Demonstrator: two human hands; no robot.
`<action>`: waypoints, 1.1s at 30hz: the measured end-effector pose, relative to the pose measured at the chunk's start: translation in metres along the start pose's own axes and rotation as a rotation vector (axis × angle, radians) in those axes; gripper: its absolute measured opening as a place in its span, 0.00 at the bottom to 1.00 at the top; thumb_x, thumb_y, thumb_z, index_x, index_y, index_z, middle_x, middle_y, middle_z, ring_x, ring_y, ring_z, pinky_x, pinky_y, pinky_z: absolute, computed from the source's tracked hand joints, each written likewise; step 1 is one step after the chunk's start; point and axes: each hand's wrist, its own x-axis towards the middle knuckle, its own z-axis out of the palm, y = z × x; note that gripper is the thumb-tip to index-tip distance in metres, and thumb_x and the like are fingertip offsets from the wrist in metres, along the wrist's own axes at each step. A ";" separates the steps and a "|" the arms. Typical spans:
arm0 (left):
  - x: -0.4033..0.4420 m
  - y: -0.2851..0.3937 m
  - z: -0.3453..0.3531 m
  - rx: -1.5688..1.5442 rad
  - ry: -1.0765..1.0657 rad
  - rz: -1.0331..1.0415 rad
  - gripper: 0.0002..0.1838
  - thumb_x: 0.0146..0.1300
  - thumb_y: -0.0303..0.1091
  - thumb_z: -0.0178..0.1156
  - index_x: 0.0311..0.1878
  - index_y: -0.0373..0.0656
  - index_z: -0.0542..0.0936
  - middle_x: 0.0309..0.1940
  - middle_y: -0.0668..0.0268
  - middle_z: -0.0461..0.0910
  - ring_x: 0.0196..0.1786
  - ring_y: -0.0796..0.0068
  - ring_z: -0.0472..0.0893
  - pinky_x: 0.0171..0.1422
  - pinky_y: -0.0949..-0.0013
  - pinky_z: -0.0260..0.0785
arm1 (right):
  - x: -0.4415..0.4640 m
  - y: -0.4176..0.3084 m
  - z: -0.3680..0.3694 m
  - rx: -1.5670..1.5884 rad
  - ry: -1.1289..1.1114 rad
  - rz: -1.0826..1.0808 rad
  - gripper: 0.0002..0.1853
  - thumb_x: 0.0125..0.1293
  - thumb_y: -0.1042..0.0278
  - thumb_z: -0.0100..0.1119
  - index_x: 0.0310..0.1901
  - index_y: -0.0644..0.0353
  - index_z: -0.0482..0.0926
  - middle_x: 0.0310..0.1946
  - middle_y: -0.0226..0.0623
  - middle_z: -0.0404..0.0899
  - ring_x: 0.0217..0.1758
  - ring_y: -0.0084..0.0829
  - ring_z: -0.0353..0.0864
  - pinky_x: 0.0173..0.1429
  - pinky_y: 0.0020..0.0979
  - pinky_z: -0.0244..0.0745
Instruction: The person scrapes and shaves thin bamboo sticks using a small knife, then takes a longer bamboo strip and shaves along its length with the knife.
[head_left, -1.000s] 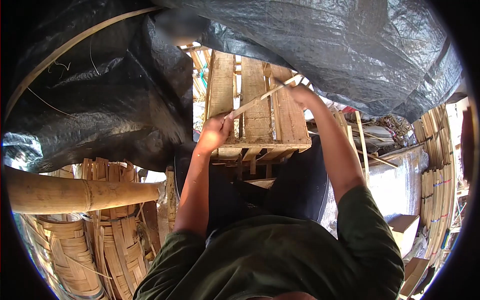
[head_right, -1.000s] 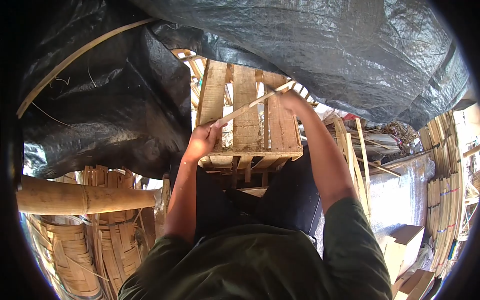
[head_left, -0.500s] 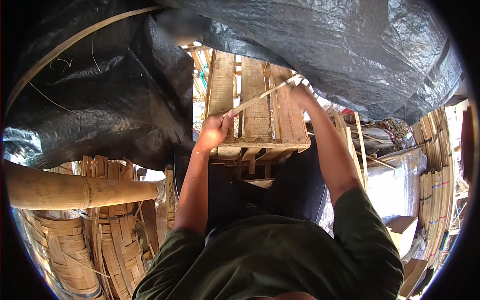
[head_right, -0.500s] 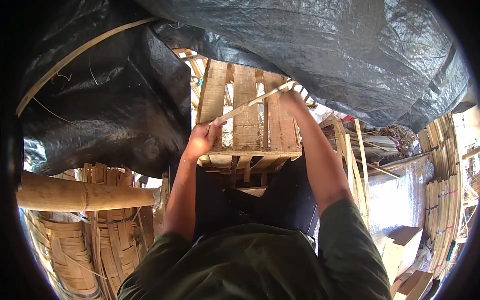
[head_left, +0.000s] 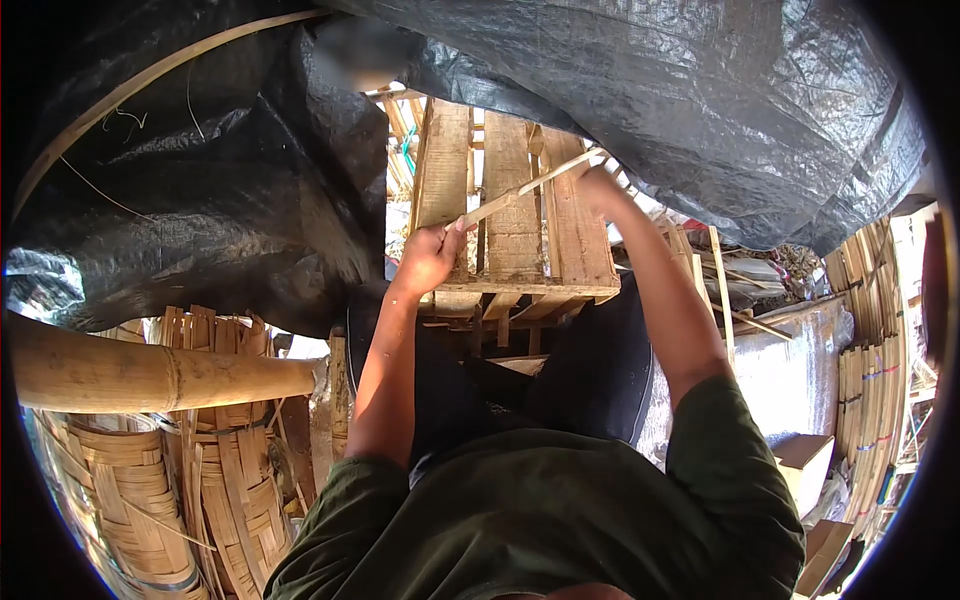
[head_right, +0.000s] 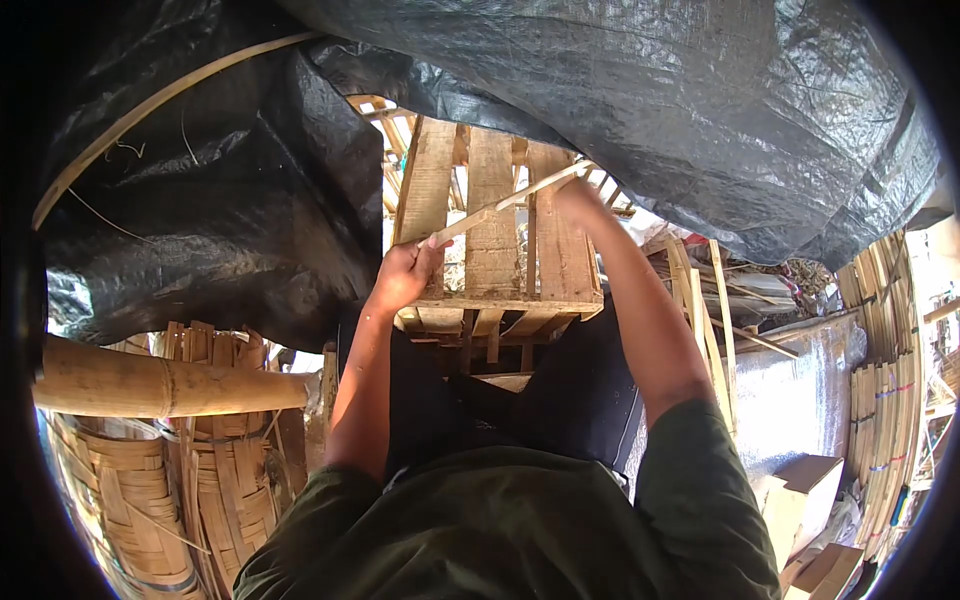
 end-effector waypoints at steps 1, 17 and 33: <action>0.000 0.000 0.001 -0.013 0.009 0.010 0.22 0.80 0.46 0.51 0.42 0.41 0.88 0.17 0.58 0.74 0.20 0.63 0.71 0.30 0.59 0.68 | -0.021 -0.011 0.006 0.202 -0.177 0.085 0.15 0.79 0.64 0.46 0.50 0.65 0.80 0.15 0.25 0.59 0.12 0.21 0.54 0.16 0.27 0.55; -0.001 0.005 -0.003 0.012 -0.003 -0.051 0.21 0.79 0.45 0.53 0.35 0.38 0.83 0.19 0.55 0.73 0.21 0.61 0.70 0.31 0.59 0.68 | -0.004 0.004 0.007 0.551 -0.359 0.146 0.17 0.82 0.56 0.44 0.47 0.64 0.75 0.20 0.26 0.66 0.15 0.20 0.56 0.17 0.26 0.52; 0.002 -0.004 0.000 0.028 0.013 -0.051 0.18 0.78 0.47 0.54 0.45 0.44 0.87 0.20 0.51 0.75 0.23 0.52 0.76 0.31 0.56 0.68 | -0.017 -0.035 0.002 0.415 -0.280 0.152 0.19 0.82 0.51 0.47 0.36 0.56 0.73 0.19 0.19 0.58 0.16 0.18 0.51 0.18 0.26 0.50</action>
